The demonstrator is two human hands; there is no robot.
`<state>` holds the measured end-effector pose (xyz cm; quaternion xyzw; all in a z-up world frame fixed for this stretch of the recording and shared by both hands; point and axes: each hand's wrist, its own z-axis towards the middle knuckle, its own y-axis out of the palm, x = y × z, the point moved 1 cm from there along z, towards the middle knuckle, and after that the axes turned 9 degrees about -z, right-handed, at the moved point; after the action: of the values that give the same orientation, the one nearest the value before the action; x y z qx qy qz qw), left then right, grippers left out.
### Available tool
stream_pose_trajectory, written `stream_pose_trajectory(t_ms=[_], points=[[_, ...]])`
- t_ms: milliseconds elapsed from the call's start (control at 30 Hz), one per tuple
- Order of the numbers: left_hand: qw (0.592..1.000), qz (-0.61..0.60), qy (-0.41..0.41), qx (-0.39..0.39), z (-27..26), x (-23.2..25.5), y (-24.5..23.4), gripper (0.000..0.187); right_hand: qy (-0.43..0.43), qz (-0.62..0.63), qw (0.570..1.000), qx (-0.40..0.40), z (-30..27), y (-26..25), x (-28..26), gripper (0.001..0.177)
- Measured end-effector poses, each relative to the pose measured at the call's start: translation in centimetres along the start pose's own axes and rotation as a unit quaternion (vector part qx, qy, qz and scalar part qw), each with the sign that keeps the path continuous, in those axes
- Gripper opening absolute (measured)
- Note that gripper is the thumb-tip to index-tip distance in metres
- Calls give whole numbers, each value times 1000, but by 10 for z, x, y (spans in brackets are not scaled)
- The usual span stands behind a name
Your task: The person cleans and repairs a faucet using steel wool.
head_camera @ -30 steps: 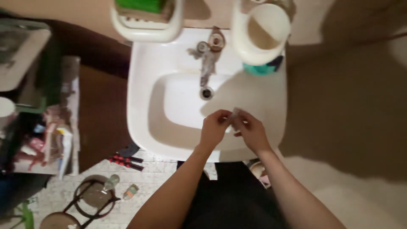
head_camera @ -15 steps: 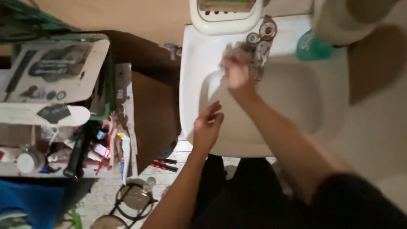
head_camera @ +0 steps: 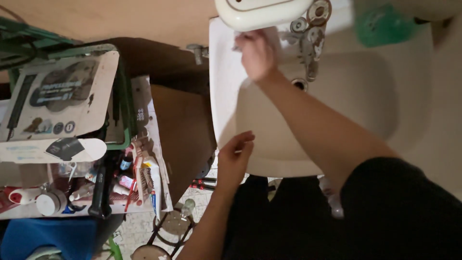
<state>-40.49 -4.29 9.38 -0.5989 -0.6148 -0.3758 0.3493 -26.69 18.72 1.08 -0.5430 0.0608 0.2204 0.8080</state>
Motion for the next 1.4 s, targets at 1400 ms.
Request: stream_pose_trajectory(t_ms=[1400], points=[[996, 34, 79, 12, 147, 87, 175, 20, 555, 560, 604, -116, -187, -148, 123, 58]])
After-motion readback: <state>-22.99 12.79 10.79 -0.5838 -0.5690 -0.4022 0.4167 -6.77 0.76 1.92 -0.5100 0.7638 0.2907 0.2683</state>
